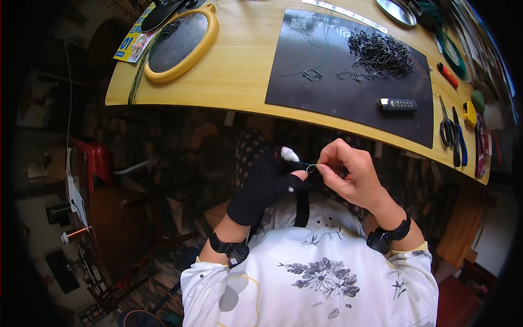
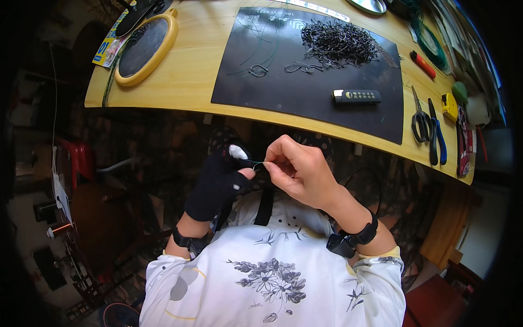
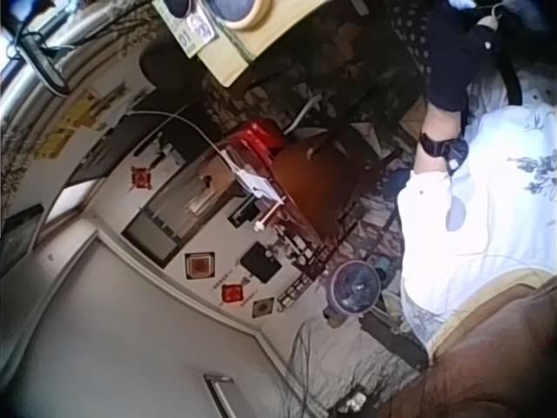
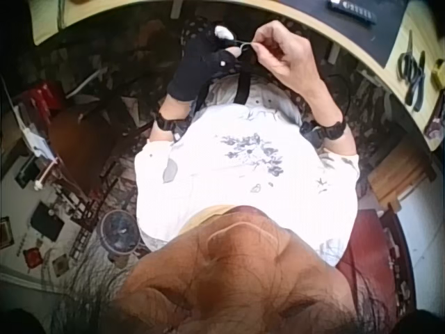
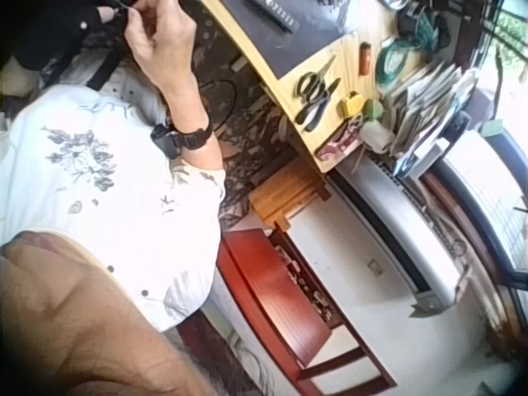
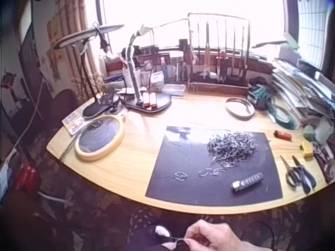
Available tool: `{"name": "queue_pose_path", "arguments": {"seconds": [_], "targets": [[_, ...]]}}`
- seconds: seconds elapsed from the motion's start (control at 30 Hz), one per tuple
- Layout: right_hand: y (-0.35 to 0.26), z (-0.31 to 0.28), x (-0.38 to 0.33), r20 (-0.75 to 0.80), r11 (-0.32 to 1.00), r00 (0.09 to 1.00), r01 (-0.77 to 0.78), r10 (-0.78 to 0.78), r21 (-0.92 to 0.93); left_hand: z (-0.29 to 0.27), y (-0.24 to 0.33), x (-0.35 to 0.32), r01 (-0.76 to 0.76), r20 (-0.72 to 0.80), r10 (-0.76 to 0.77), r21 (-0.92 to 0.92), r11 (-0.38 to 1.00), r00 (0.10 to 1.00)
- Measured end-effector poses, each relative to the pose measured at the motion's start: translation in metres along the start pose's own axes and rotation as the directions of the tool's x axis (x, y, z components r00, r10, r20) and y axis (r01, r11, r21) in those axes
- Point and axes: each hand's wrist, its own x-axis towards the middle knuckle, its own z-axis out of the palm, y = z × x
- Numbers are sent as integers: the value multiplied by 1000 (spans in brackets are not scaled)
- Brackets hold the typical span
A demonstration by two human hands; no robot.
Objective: Assemble fishing rigs by threading swivels and beads onto wire/fishing line and using tools for cutting and crimping.
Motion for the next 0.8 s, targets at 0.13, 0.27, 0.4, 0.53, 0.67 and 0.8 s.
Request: {"name": "queue_pose_path", "arguments": {"seconds": [0.13, 0.27, 0.4, 0.53, 0.67, 0.8], "targets": [[0, 5, 0, -31, 992, 996, -85, 88, 98, 5, -5, -8, 165, 6, -194, -555, 815, 981], [2, 7, -1, -101, 997, 992, -67, 70, 38, 20, -10, -11, -234, -57, 228, -143, 962, 972], [6, 10, -1, -151, 969, 977, 115, -149, -218, 16, -7, -12, -57, 151, 172, -566, 822, 973], [8, 8, 0, -105, 924, 958, 224, -268, -311, 9, 8, -12, -47, 69, 89, -468, 883, 994], [6, 7, 0, -51, 939, 960, 256, -274, -231, 7, 24, -9, -26, 36, 64, -640, 768, 997], [1, 5, 0, -65, 966, 975, 198, -211, -164, 7, 20, -6, 9, -26, -21, -375, 927, 999]]}}
